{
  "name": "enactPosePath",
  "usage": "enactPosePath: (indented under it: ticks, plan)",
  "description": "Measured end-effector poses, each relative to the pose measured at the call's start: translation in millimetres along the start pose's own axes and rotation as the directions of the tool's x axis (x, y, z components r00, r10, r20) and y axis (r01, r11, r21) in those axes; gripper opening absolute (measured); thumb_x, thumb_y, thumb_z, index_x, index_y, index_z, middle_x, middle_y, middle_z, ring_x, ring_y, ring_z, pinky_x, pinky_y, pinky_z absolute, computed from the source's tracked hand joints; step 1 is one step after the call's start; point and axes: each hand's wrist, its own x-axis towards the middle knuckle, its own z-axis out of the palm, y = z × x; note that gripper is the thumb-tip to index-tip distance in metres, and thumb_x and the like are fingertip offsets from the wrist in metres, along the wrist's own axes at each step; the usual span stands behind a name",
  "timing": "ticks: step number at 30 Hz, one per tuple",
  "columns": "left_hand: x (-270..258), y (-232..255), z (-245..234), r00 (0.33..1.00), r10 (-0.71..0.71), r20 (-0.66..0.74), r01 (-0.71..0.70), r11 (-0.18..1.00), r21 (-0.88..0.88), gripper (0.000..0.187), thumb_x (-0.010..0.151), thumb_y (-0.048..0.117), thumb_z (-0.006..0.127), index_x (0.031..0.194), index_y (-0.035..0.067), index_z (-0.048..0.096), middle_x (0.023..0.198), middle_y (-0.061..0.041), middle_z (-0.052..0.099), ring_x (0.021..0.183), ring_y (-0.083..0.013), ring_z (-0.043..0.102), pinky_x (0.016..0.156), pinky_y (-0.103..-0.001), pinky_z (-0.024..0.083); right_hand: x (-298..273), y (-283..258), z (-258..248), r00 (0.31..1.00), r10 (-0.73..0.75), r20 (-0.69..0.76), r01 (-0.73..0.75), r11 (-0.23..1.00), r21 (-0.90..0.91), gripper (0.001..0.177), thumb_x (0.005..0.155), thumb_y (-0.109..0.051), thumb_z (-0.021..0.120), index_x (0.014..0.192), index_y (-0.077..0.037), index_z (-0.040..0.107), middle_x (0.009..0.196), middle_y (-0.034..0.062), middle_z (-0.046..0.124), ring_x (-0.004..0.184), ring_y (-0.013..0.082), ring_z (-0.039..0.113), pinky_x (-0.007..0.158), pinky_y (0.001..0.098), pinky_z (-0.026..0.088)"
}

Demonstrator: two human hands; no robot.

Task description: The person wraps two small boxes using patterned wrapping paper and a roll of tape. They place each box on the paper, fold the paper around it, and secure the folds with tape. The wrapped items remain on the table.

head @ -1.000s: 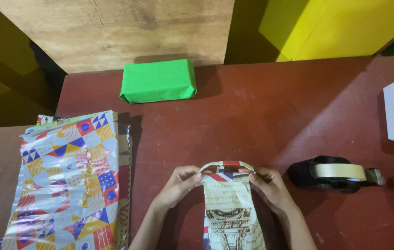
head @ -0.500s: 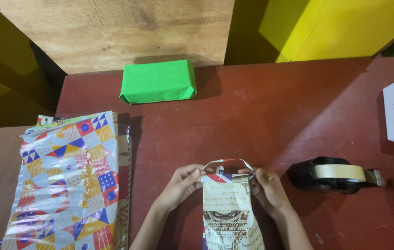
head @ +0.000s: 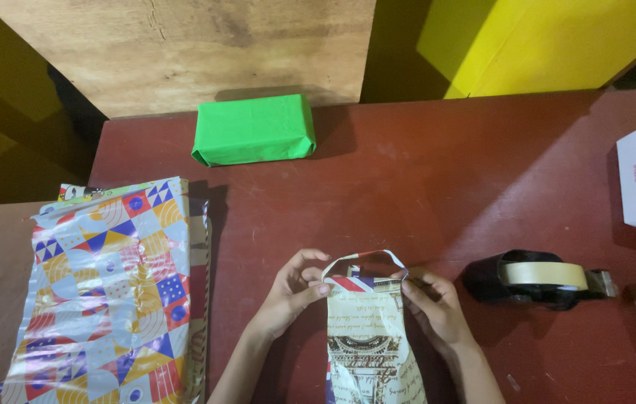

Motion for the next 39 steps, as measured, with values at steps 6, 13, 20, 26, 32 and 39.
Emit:
enactPosePath:
  ticks: [6, 13, 20, 26, 32, 39]
  plan:
    - [-1.3, -6.1, -4.6, 0.999, -0.049, 0.004, 0.049, 0.990, -0.132, 0.035, 0.097, 0.012, 0.068, 0.128, -0.001, 0.060, 0.104, -0.007, 0.077, 0.102, -0.0161, 0.073, 0.094, -0.035, 0.059, -1.1, 6.8, -7.0, 0.995, -0.086, 0.042, 0.087, 0.996, -0.022, 0.020, 0.094, -0.007, 0.071, 0.111, 0.003, 0.074, 0.102, 0.0150, 0.077, 0.092, 0.0198, 0.072, 0.085, 0.0351, 0.058]
    - [-1.2, -24.0, -7.3, 0.996, 0.083, -0.037, -0.087, 0.990, -0.112, 0.049, 0.103, 0.010, 0.072, 0.145, 0.005, 0.049, 0.083, -0.004, 0.070, 0.081, -0.0095, 0.062, 0.076, -0.027, 0.050, -2.6, 11.6, -3.8, 0.999, -0.021, -0.041, 0.024, 0.998, 0.065, 0.019, 0.092, -0.006, 0.072, 0.109, 0.003, 0.073, 0.100, 0.0147, 0.076, 0.089, 0.0201, 0.072, 0.083, 0.0367, 0.059]
    - [3.7, -18.0, 4.7, 0.975, 0.018, -0.223, -0.032, 0.998, -0.060, 0.050, 0.090, 0.010, 0.070, 0.133, 0.008, 0.046, 0.079, -0.007, 0.076, 0.077, -0.0132, 0.069, 0.077, -0.031, 0.055, -3.4, -4.1, 15.3, 0.995, -0.042, -0.092, 0.045, 0.999, 0.027, 0.025, 0.092, -0.010, 0.072, 0.112, 0.006, 0.073, 0.102, 0.0162, 0.077, 0.093, 0.0197, 0.073, 0.086, 0.0352, 0.058]
    - [4.3, -9.7, 14.1, 0.974, 0.081, -0.214, -0.090, 0.995, -0.034, 0.044, 0.096, 0.008, 0.070, 0.134, 0.007, 0.049, 0.091, -0.006, 0.073, 0.087, -0.0116, 0.066, 0.085, -0.030, 0.056, -3.9, -21.9, 24.4, 0.999, -0.016, -0.035, 0.012, 0.992, -0.122, 0.037, 0.088, -0.030, 0.070, 0.113, -0.002, 0.075, 0.098, 0.0122, 0.080, 0.092, 0.0174, 0.073, 0.089, 0.0316, 0.056]
    - [8.6, -9.0, 32.9, 0.960, 0.046, -0.277, -0.036, 0.998, 0.043, 0.054, 0.086, -0.003, 0.075, 0.130, 0.012, 0.046, 0.084, 0.000, 0.064, 0.086, -0.0133, 0.067, 0.080, -0.032, 0.058, -3.5, -9.2, 28.0, 0.991, 0.022, -0.132, -0.063, 0.949, -0.310, 0.030, 0.088, -0.022, 0.077, 0.100, 0.005, 0.078, 0.091, 0.0102, 0.078, 0.081, 0.0137, 0.069, 0.077, 0.0291, 0.054]
    - [11.0, -14.0, 34.0, 0.945, 0.010, -0.327, 0.008, 0.999, 0.053, 0.054, 0.082, -0.003, 0.078, 0.122, 0.014, 0.046, 0.079, -0.003, 0.066, 0.081, -0.0150, 0.069, 0.078, -0.033, 0.057, -3.5, -9.1, 37.2, 0.972, 0.095, -0.214, -0.138, 0.971, -0.194, 0.028, 0.086, -0.017, 0.079, 0.095, 0.009, 0.079, 0.084, 0.0162, 0.079, 0.067, 0.0154, 0.069, 0.062, 0.0294, 0.056]
